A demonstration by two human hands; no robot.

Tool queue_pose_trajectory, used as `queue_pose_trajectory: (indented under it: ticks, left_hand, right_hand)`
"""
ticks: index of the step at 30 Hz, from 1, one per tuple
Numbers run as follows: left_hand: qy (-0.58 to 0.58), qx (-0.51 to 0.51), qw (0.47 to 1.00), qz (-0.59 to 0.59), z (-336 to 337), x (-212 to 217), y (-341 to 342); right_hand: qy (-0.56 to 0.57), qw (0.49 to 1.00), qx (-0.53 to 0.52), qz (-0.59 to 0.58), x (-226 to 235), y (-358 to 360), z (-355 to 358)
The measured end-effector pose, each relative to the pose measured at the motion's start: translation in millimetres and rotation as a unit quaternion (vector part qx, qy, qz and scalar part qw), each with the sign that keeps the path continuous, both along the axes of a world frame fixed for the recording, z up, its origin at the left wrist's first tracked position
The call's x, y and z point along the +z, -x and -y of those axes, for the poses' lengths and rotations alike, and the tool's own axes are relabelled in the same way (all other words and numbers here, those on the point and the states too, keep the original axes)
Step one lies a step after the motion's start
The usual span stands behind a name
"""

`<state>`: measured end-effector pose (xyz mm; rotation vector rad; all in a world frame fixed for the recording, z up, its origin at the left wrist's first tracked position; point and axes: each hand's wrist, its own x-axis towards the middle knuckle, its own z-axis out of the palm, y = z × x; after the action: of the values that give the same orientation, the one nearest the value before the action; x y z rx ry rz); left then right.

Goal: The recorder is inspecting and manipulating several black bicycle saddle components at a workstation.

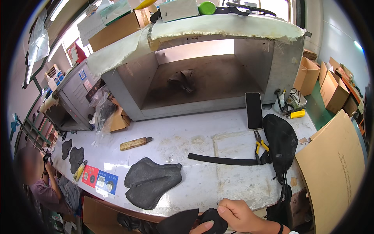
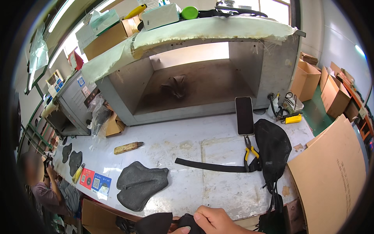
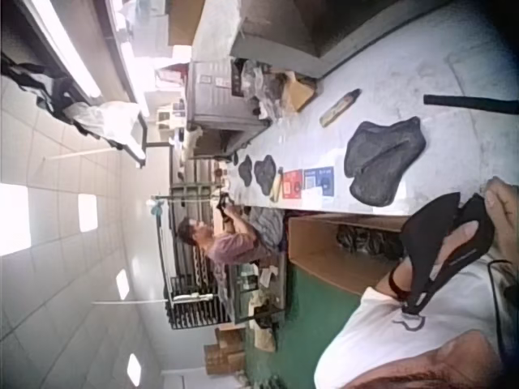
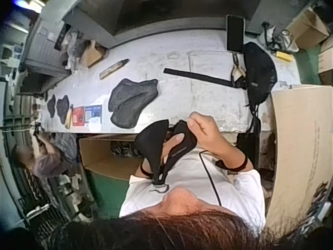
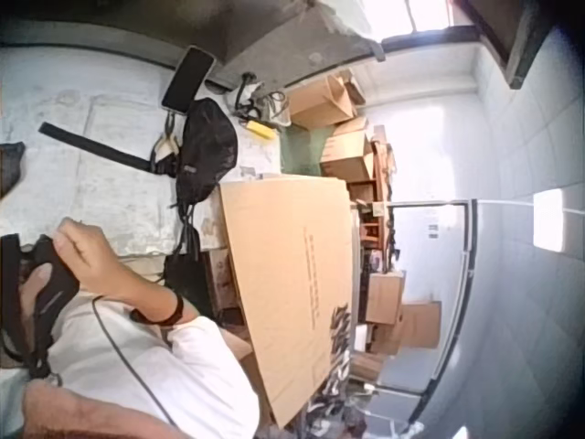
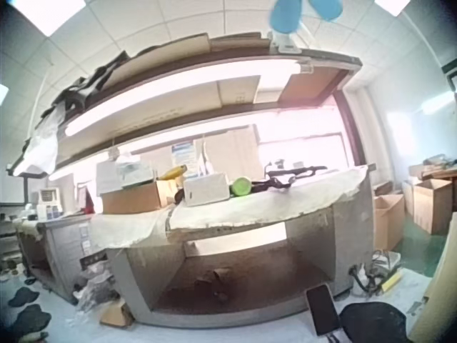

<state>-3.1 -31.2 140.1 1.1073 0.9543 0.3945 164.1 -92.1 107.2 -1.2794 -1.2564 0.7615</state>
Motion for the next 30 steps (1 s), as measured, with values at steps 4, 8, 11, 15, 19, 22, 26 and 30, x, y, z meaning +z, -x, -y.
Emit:
queue_pose_trajectory:
  ticks: [4,8,11,15,19,22,26,30]
  left_hand:
    - [-0.079,-0.002,0.993,0.089,-6,-21,-6]
    - [-0.052,0.007,0.992,0.112,-12,-32,-14]
    - [-0.036,0.02,0.992,0.123,-17,-39,-13]
    - [-0.008,0.038,0.989,0.143,-18,-46,-15]
    - [0.02,0.05,0.985,0.161,-18,-50,-17]
    - [0.022,0.057,0.985,0.159,-17,-51,-19]
    - [-0.004,0.085,0.987,0.139,-15,-51,-25]
    - [-0.024,0.11,0.987,0.118,-13,-52,-30]
  right_hand:
    - [0.126,0.959,0.043,-0.248,1,9,-1]
    - [0.03,0.985,-0.087,-0.149,3,24,-2]
    - [0.161,0.915,0.034,-0.369,-7,8,-6]
    - [0.115,0.977,0.028,-0.177,0,5,5]
    - [0.153,0.961,0.012,-0.23,-10,12,5]
    - [0.135,0.958,-0.028,-0.251,-13,16,4]
    - [0.134,0.94,0.016,-0.313,-19,6,7]
    - [0.077,0.954,-0.027,-0.288,-30,15,2]
